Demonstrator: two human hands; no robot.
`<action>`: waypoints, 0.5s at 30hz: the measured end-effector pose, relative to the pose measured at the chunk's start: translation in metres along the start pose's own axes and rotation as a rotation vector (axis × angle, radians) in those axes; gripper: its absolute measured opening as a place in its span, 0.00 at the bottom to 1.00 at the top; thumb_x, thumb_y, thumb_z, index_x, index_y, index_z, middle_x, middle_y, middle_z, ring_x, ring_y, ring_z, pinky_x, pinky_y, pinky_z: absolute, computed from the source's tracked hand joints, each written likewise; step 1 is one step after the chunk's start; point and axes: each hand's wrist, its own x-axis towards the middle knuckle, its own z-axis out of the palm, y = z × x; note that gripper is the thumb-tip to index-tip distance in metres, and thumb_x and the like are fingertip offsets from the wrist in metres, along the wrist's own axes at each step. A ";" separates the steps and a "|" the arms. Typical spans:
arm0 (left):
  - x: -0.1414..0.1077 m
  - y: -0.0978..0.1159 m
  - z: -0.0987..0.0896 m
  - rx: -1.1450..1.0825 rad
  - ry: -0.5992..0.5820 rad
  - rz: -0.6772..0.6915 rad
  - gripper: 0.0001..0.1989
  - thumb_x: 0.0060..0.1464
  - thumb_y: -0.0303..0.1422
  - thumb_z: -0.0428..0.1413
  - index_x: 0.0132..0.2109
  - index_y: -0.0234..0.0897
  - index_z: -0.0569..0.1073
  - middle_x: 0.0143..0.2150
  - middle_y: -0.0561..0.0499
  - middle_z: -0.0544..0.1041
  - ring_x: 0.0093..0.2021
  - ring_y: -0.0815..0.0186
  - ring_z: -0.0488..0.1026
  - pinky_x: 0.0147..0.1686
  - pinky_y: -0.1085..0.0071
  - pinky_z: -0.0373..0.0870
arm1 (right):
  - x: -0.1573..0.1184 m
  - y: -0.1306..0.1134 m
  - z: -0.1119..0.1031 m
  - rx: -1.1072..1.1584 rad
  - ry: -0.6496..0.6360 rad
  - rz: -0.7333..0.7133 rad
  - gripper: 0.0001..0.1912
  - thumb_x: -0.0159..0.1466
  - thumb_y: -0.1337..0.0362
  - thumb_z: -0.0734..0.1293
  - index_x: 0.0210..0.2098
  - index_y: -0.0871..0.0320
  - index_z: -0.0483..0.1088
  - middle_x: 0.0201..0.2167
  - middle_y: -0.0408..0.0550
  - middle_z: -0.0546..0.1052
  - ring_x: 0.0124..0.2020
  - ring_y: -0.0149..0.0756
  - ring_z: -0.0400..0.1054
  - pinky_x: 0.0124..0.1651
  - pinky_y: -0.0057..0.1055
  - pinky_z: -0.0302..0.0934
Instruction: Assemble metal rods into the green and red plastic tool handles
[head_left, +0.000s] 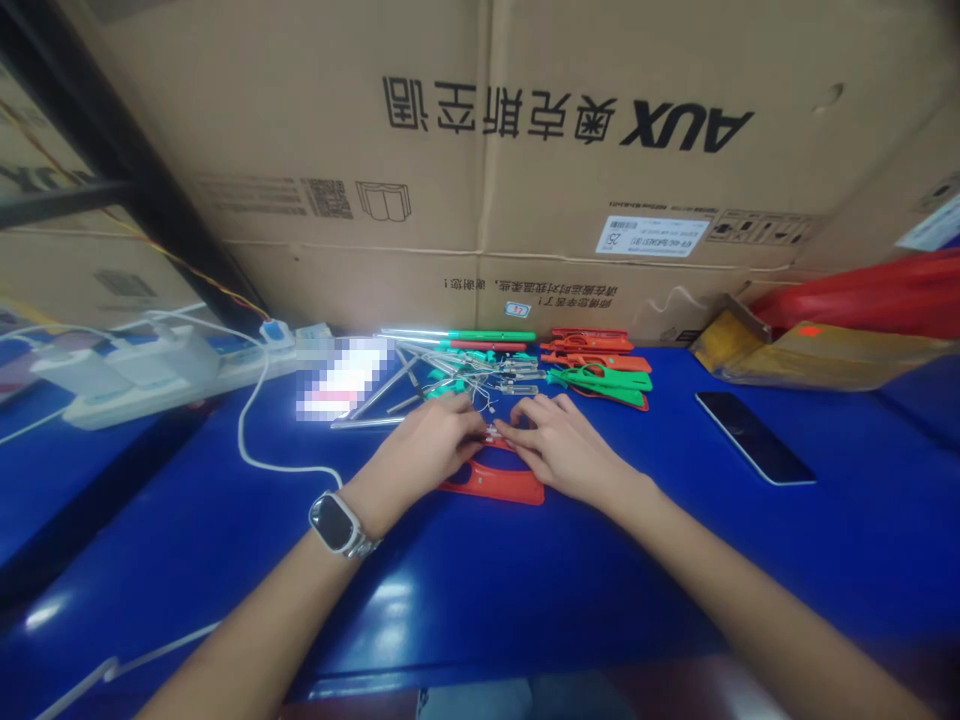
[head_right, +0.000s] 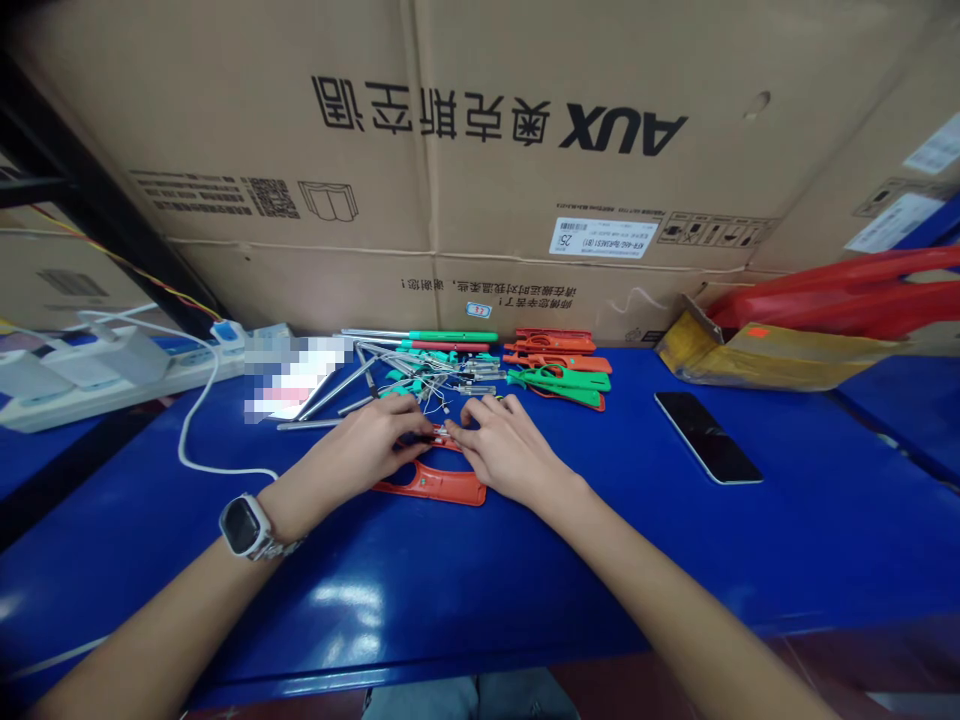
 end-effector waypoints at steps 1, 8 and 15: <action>0.000 0.000 0.000 -0.008 0.010 -0.003 0.06 0.60 0.27 0.57 0.43 0.36 0.79 0.39 0.47 0.73 0.38 0.62 0.72 0.39 0.67 0.69 | 0.000 0.000 0.000 0.007 0.004 0.009 0.15 0.72 0.64 0.59 0.51 0.53 0.76 0.43 0.52 0.74 0.43 0.39 0.63 0.42 0.36 0.48; 0.000 0.003 0.002 -0.042 -0.020 0.009 0.10 0.63 0.27 0.53 0.44 0.34 0.80 0.40 0.46 0.72 0.39 0.63 0.72 0.41 0.68 0.71 | 0.000 0.000 0.006 0.055 0.053 0.028 0.15 0.72 0.63 0.59 0.48 0.53 0.78 0.40 0.50 0.75 0.42 0.39 0.62 0.41 0.36 0.47; 0.000 0.001 0.005 -0.086 -0.035 0.029 0.11 0.64 0.27 0.52 0.41 0.34 0.80 0.38 0.46 0.73 0.37 0.64 0.72 0.38 0.69 0.70 | 0.001 -0.003 0.002 0.014 0.023 0.029 0.15 0.72 0.64 0.60 0.47 0.54 0.78 0.41 0.51 0.75 0.43 0.40 0.63 0.41 0.36 0.47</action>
